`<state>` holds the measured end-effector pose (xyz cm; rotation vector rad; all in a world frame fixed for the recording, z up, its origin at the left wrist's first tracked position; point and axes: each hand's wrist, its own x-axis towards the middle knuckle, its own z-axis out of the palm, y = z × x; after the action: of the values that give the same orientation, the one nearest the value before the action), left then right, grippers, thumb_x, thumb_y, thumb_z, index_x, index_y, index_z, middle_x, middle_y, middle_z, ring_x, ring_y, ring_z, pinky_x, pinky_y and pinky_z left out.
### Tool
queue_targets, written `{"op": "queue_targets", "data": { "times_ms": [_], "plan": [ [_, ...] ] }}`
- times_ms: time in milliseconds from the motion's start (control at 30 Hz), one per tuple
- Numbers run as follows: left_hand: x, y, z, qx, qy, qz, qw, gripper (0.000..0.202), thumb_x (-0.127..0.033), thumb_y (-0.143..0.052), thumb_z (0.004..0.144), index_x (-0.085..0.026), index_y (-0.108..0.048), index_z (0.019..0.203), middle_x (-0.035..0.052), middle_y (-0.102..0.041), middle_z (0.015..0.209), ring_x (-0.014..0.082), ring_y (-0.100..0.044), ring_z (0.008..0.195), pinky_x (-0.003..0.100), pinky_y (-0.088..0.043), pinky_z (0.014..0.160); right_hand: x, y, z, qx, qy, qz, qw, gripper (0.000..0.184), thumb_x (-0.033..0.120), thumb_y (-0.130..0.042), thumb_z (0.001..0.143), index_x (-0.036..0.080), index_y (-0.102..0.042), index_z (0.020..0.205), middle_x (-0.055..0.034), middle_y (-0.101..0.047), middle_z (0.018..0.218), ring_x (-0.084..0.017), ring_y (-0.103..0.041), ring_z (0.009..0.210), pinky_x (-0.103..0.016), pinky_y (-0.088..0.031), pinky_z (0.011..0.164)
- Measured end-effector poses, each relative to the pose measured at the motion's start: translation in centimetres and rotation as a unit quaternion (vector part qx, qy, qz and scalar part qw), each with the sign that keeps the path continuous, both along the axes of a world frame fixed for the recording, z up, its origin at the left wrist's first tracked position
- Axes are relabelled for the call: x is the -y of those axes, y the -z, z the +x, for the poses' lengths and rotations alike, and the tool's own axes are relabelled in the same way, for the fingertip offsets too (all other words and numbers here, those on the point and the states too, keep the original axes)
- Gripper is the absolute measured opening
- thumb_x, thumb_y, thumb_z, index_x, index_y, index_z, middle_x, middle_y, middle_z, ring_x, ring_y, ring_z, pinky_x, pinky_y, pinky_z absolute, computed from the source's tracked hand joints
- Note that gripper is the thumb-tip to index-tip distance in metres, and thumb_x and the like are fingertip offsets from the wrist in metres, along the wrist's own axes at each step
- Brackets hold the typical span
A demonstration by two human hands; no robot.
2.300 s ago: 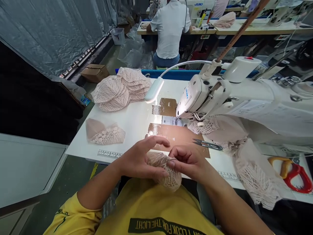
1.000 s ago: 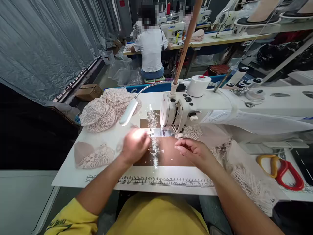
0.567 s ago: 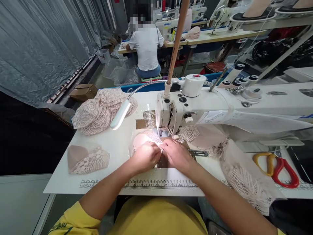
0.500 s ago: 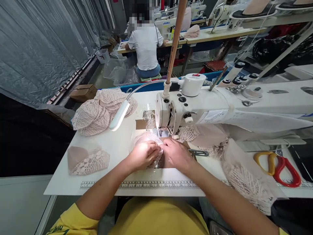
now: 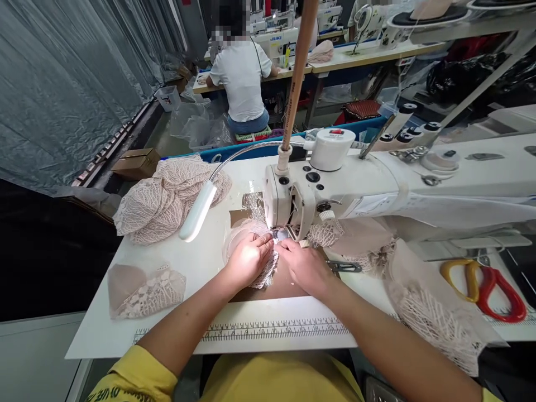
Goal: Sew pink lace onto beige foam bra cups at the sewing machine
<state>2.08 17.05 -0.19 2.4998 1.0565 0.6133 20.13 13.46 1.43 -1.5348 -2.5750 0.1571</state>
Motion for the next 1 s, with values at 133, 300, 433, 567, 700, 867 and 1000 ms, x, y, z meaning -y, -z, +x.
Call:
{"op": "queue_targets", "data": {
  "times_ms": [133, 300, 433, 567, 700, 867, 1000],
  "plan": [
    [-0.9, 0.3, -0.1, -0.029, 0.014, 0.053, 0.998, 0.033, -0.025, -0.039, 0.096, -0.011, -0.066, 0.11, 0.0155, -0.066, 0.117, 0.026, -0.062, 0.095, 0.042, -0.05, 0.081, -0.2, -0.1, -0.4, 0.016, 0.03, 0.004, 0.999, 0.043, 0.003, -0.045, 0.081, 0.019, -0.062, 0.117, -0.0062, -0.064, 0.098, -0.016, -0.052, 0.07, -0.029, -0.032, 0.056],
    [-1.2, 0.4, -0.6, -0.044, 0.045, 0.077, 0.995, 0.034, -0.024, -0.039, 0.096, -0.01, -0.063, 0.115, 0.0161, -0.063, 0.122, 0.0248, -0.061, 0.099, 0.041, -0.05, 0.082, -0.2, -0.1, -0.5, 0.019, 0.041, 0.0, 0.999, 0.037, 0.004, -0.045, 0.082, 0.019, -0.065, 0.11, -0.0066, -0.063, 0.091, -0.016, -0.052, 0.069, -0.029, -0.033, 0.057],
    [-1.3, 0.5, -0.9, -0.032, 0.045, 0.068, 0.996, 0.036, -0.026, -0.042, 0.095, -0.009, -0.061, 0.119, 0.0169, -0.061, 0.124, 0.0263, -0.058, 0.103, 0.042, -0.049, 0.086, -0.1, -0.1, -0.6, 0.026, 0.039, -0.001, 0.999, 0.042, 0.001, -0.047, 0.077, 0.02, -0.064, 0.11, -0.0062, -0.063, 0.092, -0.016, -0.052, 0.069, -0.029, -0.033, 0.057],
    [-1.6, 0.6, -0.7, -0.032, 0.033, 0.055, 0.997, 0.036, -0.025, -0.039, 0.095, -0.012, -0.061, 0.12, 0.0157, -0.063, 0.121, 0.0246, -0.058, 0.095, 0.041, -0.049, 0.083, 0.0, 0.1, -0.6, 0.028, 0.045, -0.002, 0.999, 0.045, -0.001, -0.047, 0.076, 0.02, -0.063, 0.113, -0.0067, -0.063, 0.093, -0.016, -0.051, 0.067, -0.029, -0.032, 0.055],
    [-1.4, 0.4, -0.7, -0.07, -0.003, 0.064, 0.995, 0.037, -0.025, -0.038, 0.095, -0.012, -0.06, 0.121, 0.0154, -0.063, 0.119, 0.0247, -0.057, 0.092, 0.041, -0.048, 0.082, 0.1, 0.7, -0.4, 0.016, 0.04, 0.012, 0.999, 0.043, 0.001, -0.043, 0.08, 0.02, -0.064, 0.112, -0.0064, -0.062, 0.088, -0.016, -0.049, 0.065, -0.028, -0.031, 0.056],
    [-0.9, 0.1, -1.1, -0.122, -0.048, 0.083, 0.988, 0.04, -0.03, -0.042, 0.092, -0.016, -0.054, 0.128, 0.014, -0.055, 0.131, 0.0359, -0.042, 0.122, 0.052, -0.039, 0.095, 0.0, 1.2, -0.5, -0.004, 0.039, 0.038, 0.998, 0.04, 0.006, -0.041, 0.085, 0.018, -0.064, 0.115, -0.0079, -0.064, 0.093, -0.018, -0.053, 0.072, -0.029, -0.036, 0.06],
    [-0.2, -0.2, -1.0, -0.154, -0.103, 0.071, 0.98, 0.042, -0.031, -0.042, 0.091, -0.02, -0.052, 0.13, 0.0132, -0.05, 0.137, 0.0409, -0.034, 0.129, 0.06, -0.033, 0.097, 0.0, 1.9, -0.5, -0.014, 0.041, 0.067, 0.997, 0.042, 0.007, -0.038, 0.087, 0.017, -0.065, 0.117, -0.0103, -0.067, 0.101, -0.021, -0.059, 0.082, -0.031, -0.043, 0.069]
  ]
}}
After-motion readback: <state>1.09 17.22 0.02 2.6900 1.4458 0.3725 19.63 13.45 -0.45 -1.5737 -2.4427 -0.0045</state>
